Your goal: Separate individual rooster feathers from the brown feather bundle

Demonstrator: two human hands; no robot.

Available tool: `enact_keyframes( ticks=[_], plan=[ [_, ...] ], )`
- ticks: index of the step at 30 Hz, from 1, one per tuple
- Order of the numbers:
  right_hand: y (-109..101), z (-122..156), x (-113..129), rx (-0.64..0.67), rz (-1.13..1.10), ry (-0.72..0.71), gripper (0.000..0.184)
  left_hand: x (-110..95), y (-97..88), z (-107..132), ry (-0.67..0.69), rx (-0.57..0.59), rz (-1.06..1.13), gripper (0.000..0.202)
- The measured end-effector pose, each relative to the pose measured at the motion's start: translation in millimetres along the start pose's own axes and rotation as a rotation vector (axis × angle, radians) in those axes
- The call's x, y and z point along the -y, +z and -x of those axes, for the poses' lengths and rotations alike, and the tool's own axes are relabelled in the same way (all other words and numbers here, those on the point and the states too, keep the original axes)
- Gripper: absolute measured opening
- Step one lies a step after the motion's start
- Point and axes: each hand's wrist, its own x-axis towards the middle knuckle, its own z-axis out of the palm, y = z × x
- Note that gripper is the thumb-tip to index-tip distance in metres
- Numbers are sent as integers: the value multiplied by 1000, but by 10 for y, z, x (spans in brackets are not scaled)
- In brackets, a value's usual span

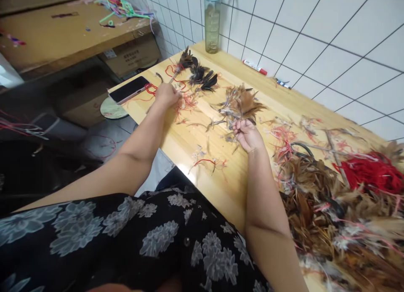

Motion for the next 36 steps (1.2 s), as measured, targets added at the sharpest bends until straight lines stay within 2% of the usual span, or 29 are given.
enact_keyframes(
  ticks=[1,2,5,7,11,13,20,22,26,31,36],
  plan=[
    [-23,-7,-22,18,3,-13,47,-110,-15,23,-154,-39,-52,16],
    [-48,-15,-43,32,6,-24,45,-234,-47,55,-206,-61,-73,13],
    [-112,-45,-86,57,2,-49,40,-585,-184,172,-115,-109,55,15],
    [-133,-64,-105,78,-8,-56,37,-764,-254,235,-44,-89,178,16],
    [-141,-93,-148,141,-6,-45,36,-1093,-278,327,123,46,393,10],
    [-152,-103,-165,138,-26,-57,40,-1281,-247,385,179,120,451,14],
    [-204,-152,-169,68,-76,-216,39,-1851,26,655,309,463,565,19],
    [-190,-180,-198,56,-58,-266,46,-1945,119,726,327,563,558,18],
    [-145,-228,-285,96,113,-284,59,-2038,266,852,378,719,549,16],
    [-112,-254,-313,41,152,-279,71,-1999,442,959,384,701,556,17],
    [-155,-325,-353,-36,178,-298,68,-1953,525,1024,317,686,667,18]
  ],
)
